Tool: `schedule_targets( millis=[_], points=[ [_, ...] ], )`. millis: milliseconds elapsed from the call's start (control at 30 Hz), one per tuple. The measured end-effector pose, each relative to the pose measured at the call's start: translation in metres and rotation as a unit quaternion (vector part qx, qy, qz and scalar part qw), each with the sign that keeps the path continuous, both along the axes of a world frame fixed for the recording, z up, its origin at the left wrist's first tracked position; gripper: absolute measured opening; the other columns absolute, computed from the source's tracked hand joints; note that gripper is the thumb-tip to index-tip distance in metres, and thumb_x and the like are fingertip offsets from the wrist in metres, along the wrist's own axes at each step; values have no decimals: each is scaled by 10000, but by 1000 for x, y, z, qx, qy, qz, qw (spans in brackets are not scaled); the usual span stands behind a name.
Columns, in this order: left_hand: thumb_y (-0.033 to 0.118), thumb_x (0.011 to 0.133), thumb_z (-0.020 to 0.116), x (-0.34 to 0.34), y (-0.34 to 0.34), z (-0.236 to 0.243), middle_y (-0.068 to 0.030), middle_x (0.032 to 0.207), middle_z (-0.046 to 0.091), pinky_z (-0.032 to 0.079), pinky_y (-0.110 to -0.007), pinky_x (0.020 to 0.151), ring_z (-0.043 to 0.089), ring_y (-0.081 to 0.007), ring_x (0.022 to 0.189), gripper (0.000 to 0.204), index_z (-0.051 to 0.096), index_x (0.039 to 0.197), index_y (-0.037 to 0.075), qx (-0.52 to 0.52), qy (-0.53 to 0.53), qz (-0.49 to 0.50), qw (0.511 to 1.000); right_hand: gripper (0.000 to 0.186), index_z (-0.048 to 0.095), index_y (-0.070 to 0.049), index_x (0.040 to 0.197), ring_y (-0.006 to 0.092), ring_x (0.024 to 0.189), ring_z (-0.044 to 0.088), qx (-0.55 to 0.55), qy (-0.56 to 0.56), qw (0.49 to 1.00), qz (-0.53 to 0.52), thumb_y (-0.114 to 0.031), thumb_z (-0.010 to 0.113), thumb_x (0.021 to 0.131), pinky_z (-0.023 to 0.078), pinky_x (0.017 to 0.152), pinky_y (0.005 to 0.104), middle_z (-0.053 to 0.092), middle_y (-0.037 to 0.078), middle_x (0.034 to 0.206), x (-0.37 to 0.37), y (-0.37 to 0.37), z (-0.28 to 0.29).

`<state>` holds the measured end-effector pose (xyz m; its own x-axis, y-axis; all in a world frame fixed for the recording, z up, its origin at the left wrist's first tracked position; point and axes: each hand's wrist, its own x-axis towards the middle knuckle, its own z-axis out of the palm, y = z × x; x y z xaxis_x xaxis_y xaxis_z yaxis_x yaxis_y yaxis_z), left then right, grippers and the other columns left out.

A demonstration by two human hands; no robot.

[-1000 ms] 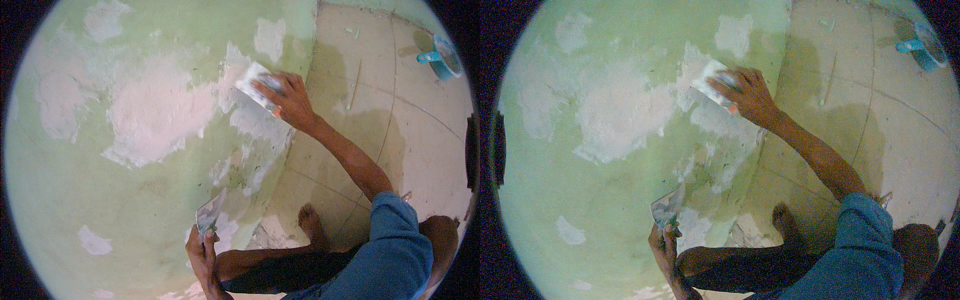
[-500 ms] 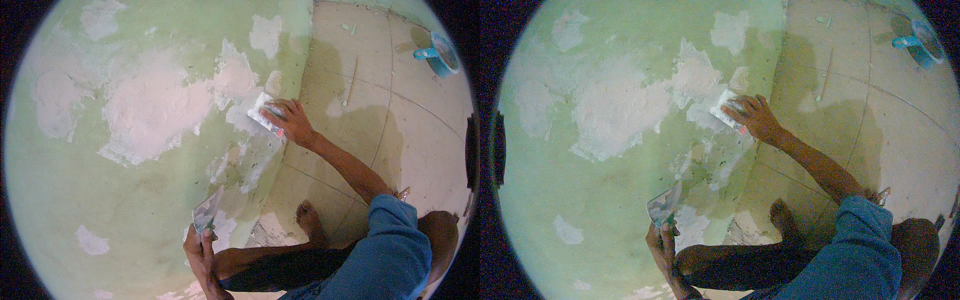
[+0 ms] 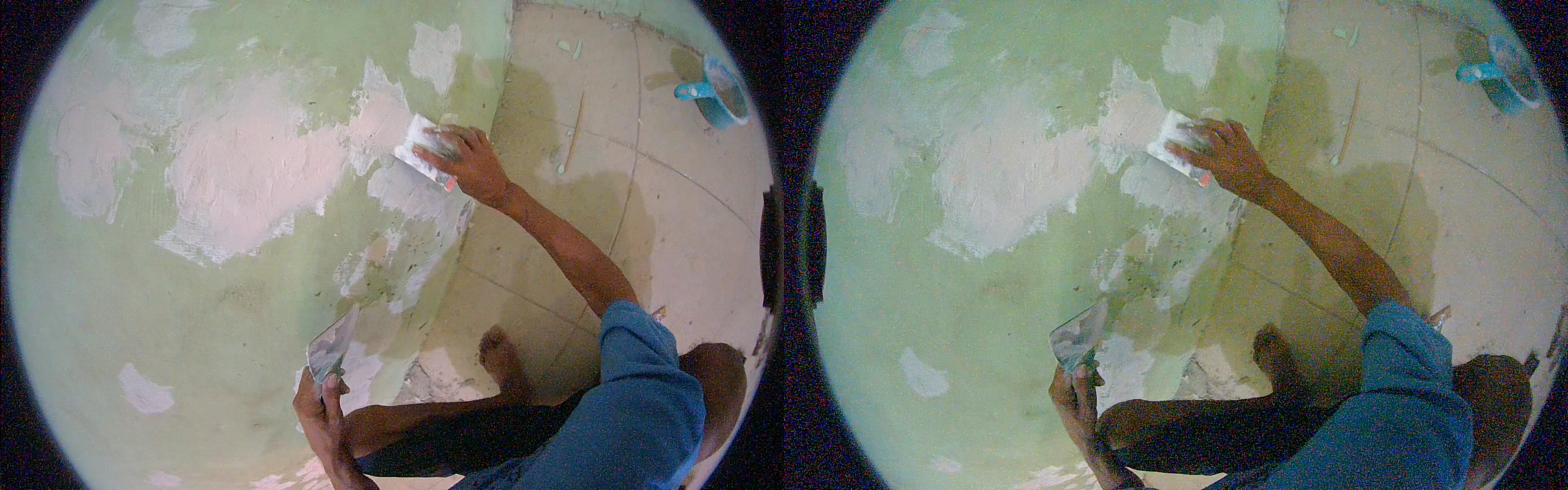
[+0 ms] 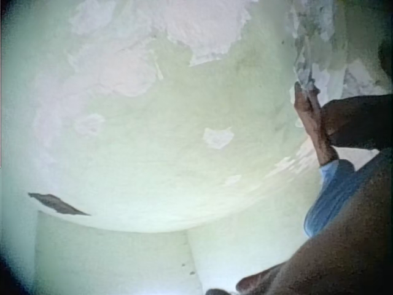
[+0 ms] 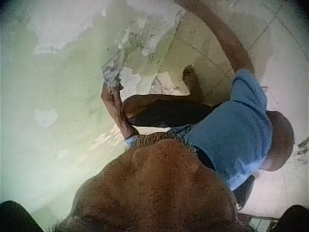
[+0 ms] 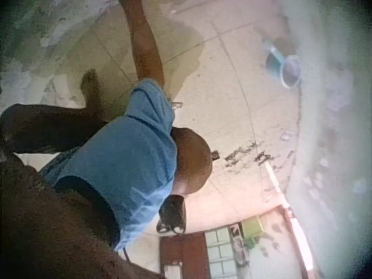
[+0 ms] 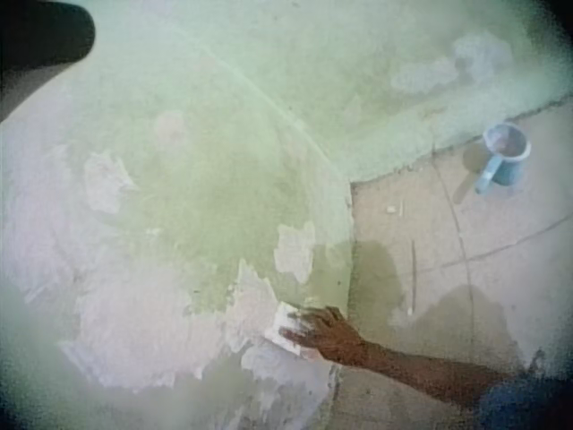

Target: The person patches a green wall using two putty knives to apply and smooth white filler over cracks and holes. They scoop the compound from a container and apply it to the surface.

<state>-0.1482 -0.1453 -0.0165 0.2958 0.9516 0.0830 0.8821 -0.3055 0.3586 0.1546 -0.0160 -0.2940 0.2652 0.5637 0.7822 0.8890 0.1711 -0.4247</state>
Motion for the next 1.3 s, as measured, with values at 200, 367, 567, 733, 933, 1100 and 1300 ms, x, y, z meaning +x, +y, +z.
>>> schedule_targets(
  millis=[200, 367, 567, 733, 933, 1100, 1300],
  points=[
    [269, 916, 515, -2, -1, 1, -89, 714, 594, 432, -303, 583, 550, -171, 626, 297, 605, 915, -15, -8, -6, 3, 1000, 621, 487, -247, 1329, 306, 1111, 492, -39, 61, 997, 21, -131, 627, 735, 416, 892, 439, 522, 92, 1241, -25, -32, -27],
    [286, 914, 514, -1, -2, 1, -85, 700, 579, 431, -314, 593, 549, -179, 635, 313, 603, 904, -13, -6, -1, 20, 1000, 494, 512, -118, 1289, 340, 1019, 542, -36, 410, 911, 8, -21, 534, 804, 438, 860, 405, 535, 163, 1155, -31, -34, 22],
    [296, 916, 504, -2, -2, 2, -94, 696, 566, 427, -319, 599, 547, -184, 638, 322, 592, 899, -13, 0, 10, 3, 1000, 473, 505, -74, 1279, 341, 942, 545, -34, 411, 910, -33, -44, 537, 808, 448, 812, 408, 518, 173, 1063, -41, -18, 55],
    [274, 919, 500, -1, -2, 3, -94, 707, 573, 428, -319, 601, 548, -185, 642, 305, 590, 902, -17, -2, 6, 4, 1000, 496, 506, -85, 1285, 341, 903, 537, -20, 343, 939, -25, -30, 538, 793, 453, 796, 406, 502, 175, 1037, -77, -28, 71],
    [232, 914, 505, -6, -2, 1, -88, 733, 597, 430, -302, 584, 540, -163, 634, 271, 595, 938, -23, 2, -6, 12, 1000, 466, 545, -117, 1257, 337, 968, 544, -55, 459, 886, 30, -18, 529, 802, 457, 835, 394, 526, 182, 1050, -79, -53, 42],
    [217, 913, 510, -17, 4, -3, -90, 754, 612, 429, -292, 573, 538, -150, 626, 265, 599, 966, -27, -2, 3, -8, 1000, 449, 574, -174, 1231, 359, 957, 562, 10, 443, 896, -37, -45, 550, 802, 483, 812, 437, 537, 192, 1052, -85, -30, -4],
    [291, 946, 466, -22, 3, -7, -97, 717, 599, 423, -303, 536, 531, -157, 588, 344, 597, 895, -23, 25, 12, -19, 999, 498, 538, -148, 1268, 377, 988, 537, -48, 458, 885, 69, -15, 563, 788, 472, 840, 416, 540, 185, 1054, -121, -59, 17]
  ],
)
